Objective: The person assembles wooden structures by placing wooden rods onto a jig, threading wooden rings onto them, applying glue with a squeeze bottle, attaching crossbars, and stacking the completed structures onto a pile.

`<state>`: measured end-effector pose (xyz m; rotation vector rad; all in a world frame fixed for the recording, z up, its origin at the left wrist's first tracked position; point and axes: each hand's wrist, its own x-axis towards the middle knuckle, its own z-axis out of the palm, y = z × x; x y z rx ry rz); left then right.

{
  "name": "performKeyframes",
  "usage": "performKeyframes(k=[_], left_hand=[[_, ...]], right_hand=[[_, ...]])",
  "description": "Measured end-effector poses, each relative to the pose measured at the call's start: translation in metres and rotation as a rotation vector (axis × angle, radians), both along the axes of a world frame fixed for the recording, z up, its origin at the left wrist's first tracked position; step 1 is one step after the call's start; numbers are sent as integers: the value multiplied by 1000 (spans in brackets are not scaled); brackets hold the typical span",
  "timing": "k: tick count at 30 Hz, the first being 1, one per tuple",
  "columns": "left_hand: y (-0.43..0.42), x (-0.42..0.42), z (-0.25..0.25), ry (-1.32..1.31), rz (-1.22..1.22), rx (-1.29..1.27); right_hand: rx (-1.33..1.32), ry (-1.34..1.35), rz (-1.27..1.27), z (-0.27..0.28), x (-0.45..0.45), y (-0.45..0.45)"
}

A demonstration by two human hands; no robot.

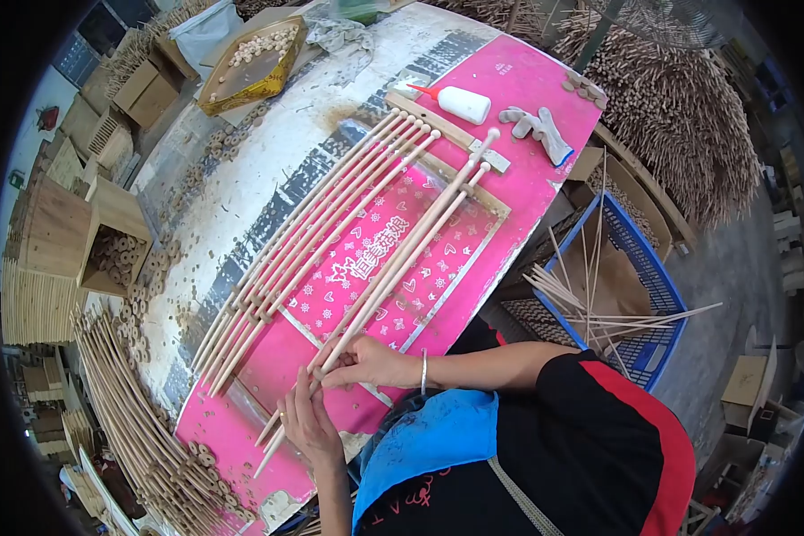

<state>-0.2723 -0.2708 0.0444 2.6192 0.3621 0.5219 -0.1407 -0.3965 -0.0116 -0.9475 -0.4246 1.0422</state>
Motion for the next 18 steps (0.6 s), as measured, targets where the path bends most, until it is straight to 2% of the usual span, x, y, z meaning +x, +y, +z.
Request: performKeyframes(k=[4, 6, 12, 18], left_hand=[[6, -8, -3, 67, 32, 62], [12, -16, -3, 93, 56, 54], [39, -49, -11, 70, 96, -34], [61, -75, -14, 136, 86, -113]], right_hand=[[41, -84, -152, 6, 17, -13], [-62, -4, -216, 19, 40, -34], [-136, -40, -411, 18, 102, -97], [-158, -20, -507, 31, 121, -128]])
